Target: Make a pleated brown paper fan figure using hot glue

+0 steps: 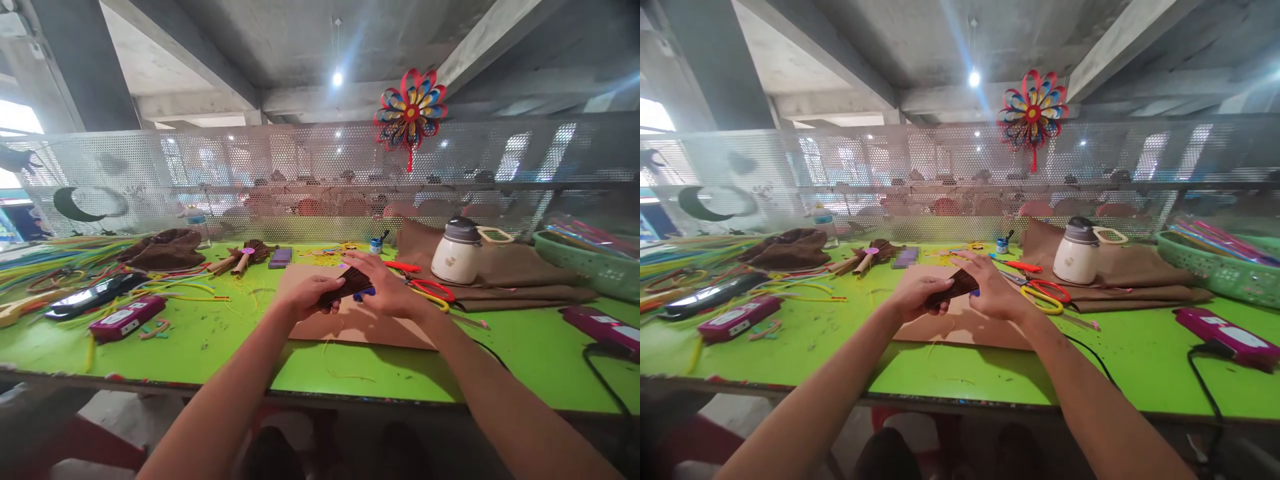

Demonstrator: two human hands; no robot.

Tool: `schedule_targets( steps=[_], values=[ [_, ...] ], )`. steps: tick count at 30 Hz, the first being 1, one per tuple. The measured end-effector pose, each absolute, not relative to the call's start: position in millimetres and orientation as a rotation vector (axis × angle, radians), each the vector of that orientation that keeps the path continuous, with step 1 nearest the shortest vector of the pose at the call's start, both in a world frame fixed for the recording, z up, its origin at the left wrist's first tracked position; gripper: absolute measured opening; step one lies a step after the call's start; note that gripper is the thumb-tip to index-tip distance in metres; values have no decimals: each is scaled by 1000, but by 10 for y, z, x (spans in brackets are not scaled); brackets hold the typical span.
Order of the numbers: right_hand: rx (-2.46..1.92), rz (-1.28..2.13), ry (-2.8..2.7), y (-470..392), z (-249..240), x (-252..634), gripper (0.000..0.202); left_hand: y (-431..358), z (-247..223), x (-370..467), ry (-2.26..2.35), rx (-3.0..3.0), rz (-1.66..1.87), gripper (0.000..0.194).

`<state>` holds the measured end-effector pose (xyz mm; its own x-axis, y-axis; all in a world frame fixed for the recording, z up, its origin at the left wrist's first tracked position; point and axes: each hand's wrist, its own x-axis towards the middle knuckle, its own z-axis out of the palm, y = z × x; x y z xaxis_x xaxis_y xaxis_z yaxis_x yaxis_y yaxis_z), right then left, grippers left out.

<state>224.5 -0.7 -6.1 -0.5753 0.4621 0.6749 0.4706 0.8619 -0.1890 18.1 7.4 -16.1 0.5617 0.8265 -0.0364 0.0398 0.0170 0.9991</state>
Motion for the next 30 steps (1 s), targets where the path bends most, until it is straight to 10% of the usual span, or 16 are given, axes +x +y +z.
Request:
schedule_targets(
  steps=[12,30],
  values=[
    [-805,93,-2340,65,-154,2216,16,106,-95,96,842,1255,771,49],
    [-1110,204,-1965,92,-238,2100,16,127,-100,215,803,1398,1509,44]
  ],
)
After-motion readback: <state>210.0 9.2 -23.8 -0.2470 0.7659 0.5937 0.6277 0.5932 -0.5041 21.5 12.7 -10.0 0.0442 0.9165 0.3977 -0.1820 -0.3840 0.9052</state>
